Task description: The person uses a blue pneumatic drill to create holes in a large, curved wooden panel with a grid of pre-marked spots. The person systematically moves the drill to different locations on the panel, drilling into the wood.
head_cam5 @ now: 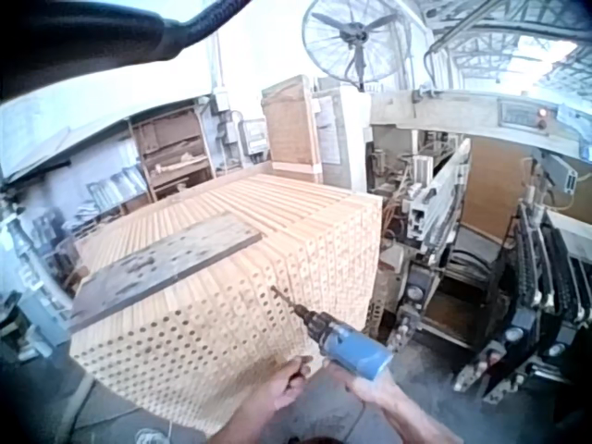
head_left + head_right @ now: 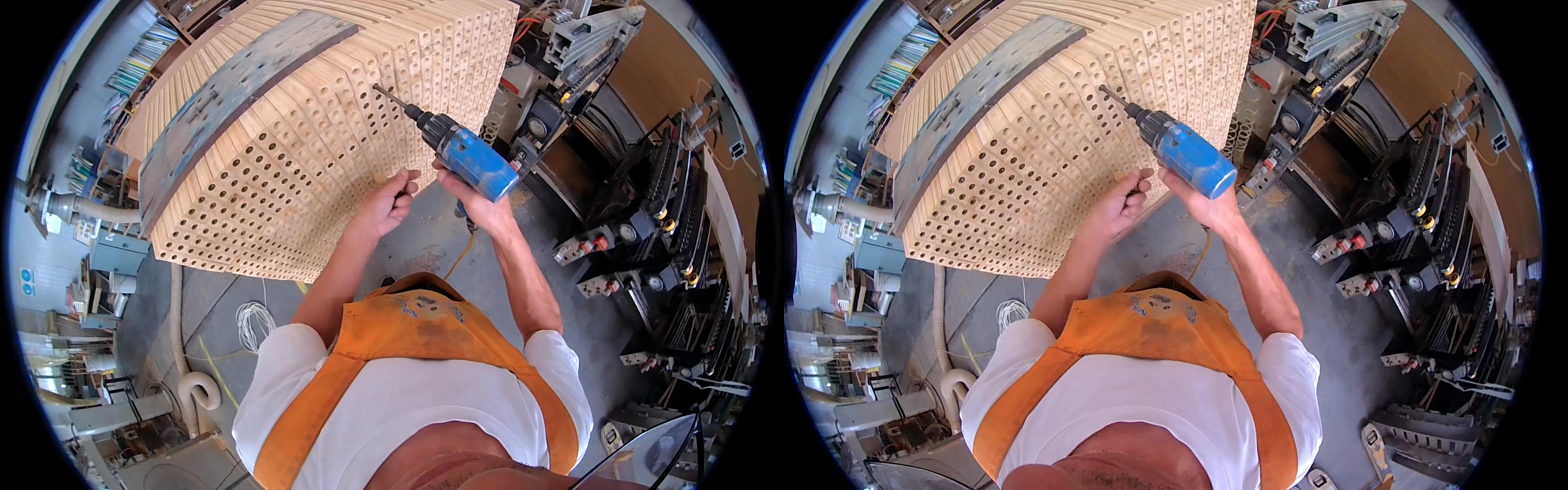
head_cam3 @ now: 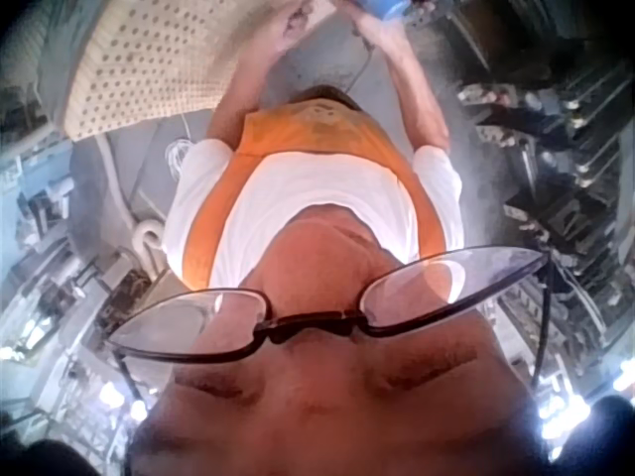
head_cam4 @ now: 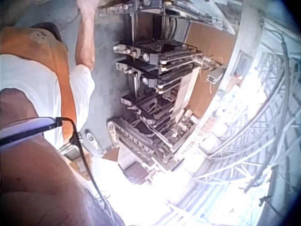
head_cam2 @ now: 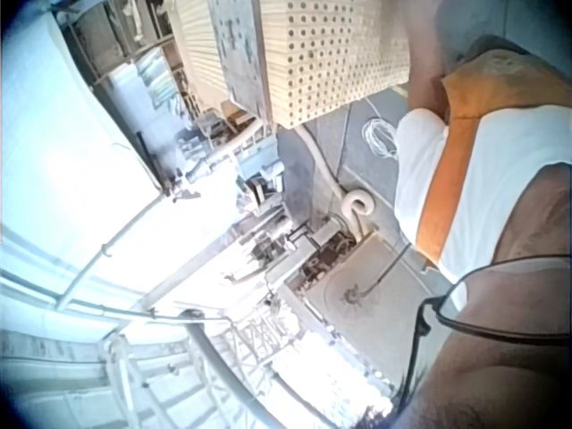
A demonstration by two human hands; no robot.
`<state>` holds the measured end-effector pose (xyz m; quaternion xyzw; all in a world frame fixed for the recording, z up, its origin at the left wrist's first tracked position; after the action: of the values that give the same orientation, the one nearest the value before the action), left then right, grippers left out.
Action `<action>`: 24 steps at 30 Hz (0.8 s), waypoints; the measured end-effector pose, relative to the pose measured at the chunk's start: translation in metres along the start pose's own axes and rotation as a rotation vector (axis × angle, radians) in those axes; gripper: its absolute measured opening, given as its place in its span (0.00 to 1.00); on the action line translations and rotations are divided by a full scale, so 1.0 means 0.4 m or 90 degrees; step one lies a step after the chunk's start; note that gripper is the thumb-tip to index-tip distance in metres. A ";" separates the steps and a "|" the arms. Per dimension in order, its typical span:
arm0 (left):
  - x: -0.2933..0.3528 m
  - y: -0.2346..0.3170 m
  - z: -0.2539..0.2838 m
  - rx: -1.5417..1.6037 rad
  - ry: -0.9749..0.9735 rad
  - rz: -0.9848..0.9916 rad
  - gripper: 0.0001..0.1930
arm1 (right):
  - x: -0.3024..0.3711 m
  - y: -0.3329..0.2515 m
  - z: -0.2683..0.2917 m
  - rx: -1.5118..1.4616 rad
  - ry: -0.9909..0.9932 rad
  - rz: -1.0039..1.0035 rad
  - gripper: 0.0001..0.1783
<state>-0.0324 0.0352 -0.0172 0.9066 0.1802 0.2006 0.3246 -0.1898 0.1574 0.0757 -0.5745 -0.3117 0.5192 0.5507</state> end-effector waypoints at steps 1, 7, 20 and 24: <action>0.008 0.020 -0.017 0.012 -0.015 -0.008 0.15 | -0.002 -0.005 0.001 0.000 -0.002 -0.002 0.15; 0.003 0.118 -0.081 -0.119 0.017 -0.119 0.16 | 0.003 0.000 0.003 -0.098 -0.024 0.003 0.16; -0.020 0.226 -0.143 -0.195 -0.048 -0.193 0.14 | 0.106 0.043 0.112 -0.238 -0.070 -0.061 0.16; -0.055 0.231 -0.167 -0.225 0.012 -0.159 0.14 | 0.121 0.070 0.097 -0.065 -0.026 -0.016 0.17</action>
<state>-0.0651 -0.0075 0.0857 0.8043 0.2564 0.1961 0.4989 -0.2192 0.2088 0.0422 -0.5869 -0.3563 0.5072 0.5209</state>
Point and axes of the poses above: each hand's wrist, its own x-axis away from the middle knuckle, its own z-axis out of the back of the hand, y = z × x, the point moved 1 cm from there along -x, towards the middle knuckle, and after that the axes turned 8 degrees about -y, right-handed, at the moved point
